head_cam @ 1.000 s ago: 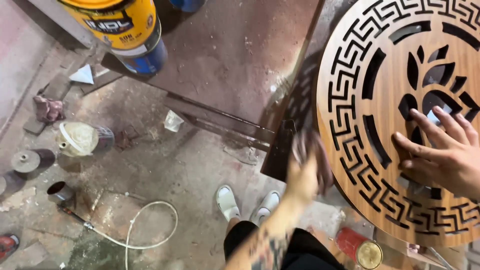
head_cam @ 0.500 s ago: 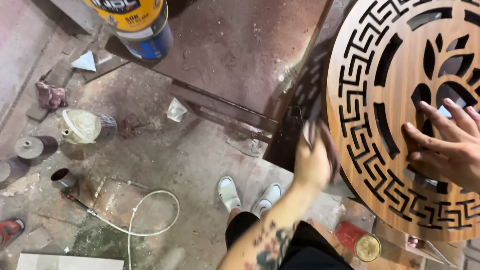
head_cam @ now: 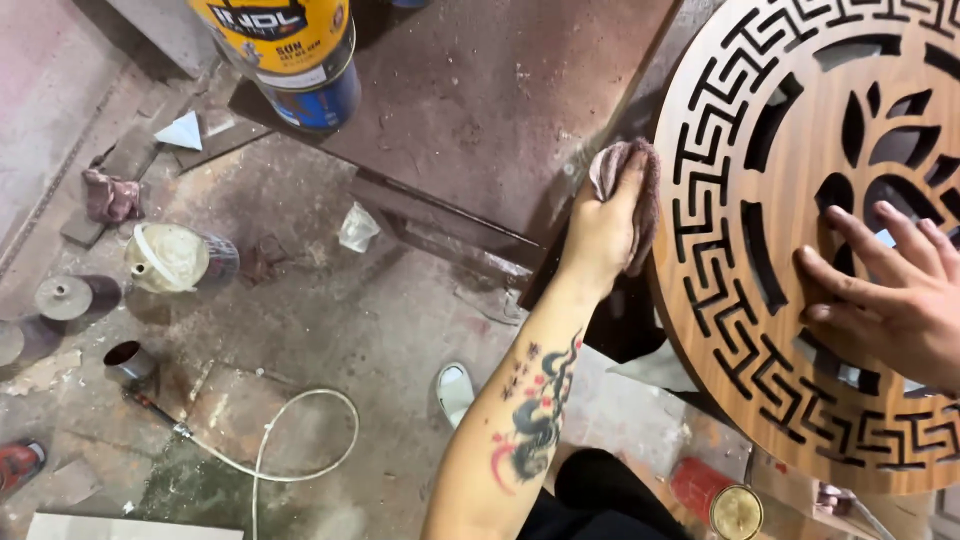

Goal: The person is polishing a decorative round wooden panel featuring a lotus flower design using a cloth rag.

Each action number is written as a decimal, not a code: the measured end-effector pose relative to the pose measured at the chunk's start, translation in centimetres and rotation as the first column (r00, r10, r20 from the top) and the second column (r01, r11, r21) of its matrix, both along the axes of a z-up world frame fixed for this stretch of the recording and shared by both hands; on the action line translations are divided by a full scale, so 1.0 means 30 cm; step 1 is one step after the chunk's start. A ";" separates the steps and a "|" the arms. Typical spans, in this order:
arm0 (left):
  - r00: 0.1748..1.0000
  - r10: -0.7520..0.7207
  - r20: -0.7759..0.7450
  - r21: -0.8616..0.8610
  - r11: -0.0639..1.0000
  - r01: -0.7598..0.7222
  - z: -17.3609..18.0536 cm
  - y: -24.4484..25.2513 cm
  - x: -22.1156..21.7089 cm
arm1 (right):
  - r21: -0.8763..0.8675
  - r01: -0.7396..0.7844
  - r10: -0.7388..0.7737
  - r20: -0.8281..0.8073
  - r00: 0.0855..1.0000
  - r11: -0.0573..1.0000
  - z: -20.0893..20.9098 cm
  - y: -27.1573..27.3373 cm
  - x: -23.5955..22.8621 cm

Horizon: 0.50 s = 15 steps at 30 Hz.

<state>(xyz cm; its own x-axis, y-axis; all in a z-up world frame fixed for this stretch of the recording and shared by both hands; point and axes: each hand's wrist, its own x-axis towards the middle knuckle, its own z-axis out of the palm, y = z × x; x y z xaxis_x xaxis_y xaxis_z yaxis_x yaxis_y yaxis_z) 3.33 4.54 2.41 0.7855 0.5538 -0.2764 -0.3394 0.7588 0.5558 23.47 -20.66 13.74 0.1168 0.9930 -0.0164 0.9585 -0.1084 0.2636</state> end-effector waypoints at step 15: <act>0.995 0.092 -0.023 0.026 0.995 -0.092 0.073 -0.156 -0.083 | -0.034 0.051 -0.051 -0.013 0.999 0.998 0.006 -0.033 0.025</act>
